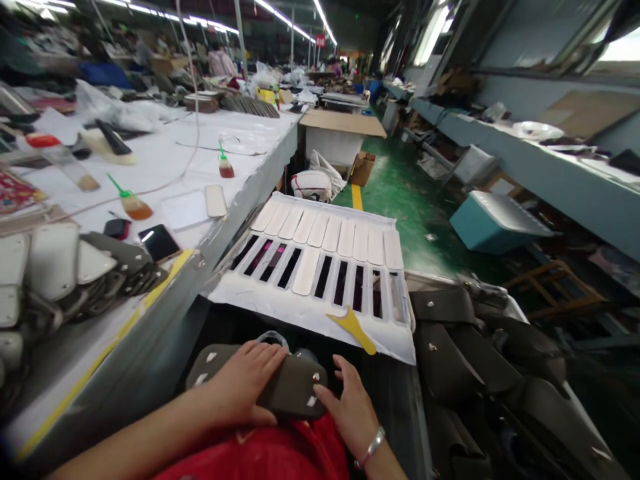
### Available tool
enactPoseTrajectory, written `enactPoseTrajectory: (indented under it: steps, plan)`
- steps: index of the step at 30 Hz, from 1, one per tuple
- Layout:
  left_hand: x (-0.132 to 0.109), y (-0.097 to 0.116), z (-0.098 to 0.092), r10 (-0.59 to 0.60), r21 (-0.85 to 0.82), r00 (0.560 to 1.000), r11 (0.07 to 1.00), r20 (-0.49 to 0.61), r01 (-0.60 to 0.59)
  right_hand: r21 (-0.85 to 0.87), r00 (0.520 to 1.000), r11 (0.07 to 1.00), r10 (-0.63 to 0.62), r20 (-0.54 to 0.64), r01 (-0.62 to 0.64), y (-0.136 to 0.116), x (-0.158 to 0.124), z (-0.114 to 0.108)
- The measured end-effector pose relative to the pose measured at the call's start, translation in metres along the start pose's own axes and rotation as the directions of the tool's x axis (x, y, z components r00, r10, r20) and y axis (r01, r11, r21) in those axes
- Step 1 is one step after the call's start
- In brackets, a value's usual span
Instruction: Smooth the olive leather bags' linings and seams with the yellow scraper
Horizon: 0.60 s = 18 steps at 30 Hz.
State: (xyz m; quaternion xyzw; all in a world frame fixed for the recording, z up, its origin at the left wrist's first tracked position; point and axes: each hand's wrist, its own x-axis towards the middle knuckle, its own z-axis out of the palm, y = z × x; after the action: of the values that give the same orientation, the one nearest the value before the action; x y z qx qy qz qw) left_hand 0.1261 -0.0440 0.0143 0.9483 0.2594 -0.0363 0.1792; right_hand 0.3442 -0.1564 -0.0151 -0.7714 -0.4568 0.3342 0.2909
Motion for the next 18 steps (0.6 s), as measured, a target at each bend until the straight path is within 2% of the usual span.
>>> enactPoseTrajectory:
  steps: [3,6,9,11,13,15,18]
  plan:
    - [-0.038,-0.041,-0.013,-0.112,0.002,0.994,0.994,0.008,0.112,-0.154,0.993,0.982,-0.101,0.064,0.110,-0.011,0.001,-0.009]
    - [-0.058,-0.063,-0.019,-0.096,-0.025,0.995,0.995,-0.008,0.096,-0.356,0.955,0.886,-0.271,0.124,0.298,-0.038,0.003,-0.007]
    - [-0.059,-0.064,-0.019,-0.059,-0.050,0.997,0.997,-0.045,0.056,-0.466,0.879,0.746,-0.425,0.217,0.476,-0.071,0.006,0.017]
    - [-0.058,-0.062,-0.019,-0.047,-0.057,0.997,0.997,-0.064,0.044,-0.457,0.803,0.660,-0.501,0.323,0.596,-0.086,0.009,0.041]
    - [-0.058,-0.064,-0.018,-0.045,-0.054,0.996,0.998,-0.071,0.041,-0.442,0.751,0.608,-0.526,0.399,0.660,-0.092,0.012,0.062]
    - [-0.060,-0.069,-0.016,-0.035,-0.041,0.997,0.999,-0.073,0.033,-0.452,0.742,0.589,-0.514,0.430,0.670,-0.092,0.013,0.074]
    - [-0.065,-0.076,-0.011,0.022,-0.004,0.998,1.000,-0.057,-0.022,-0.478,0.746,0.574,-0.490,0.450,0.665,-0.089,0.015,0.076]
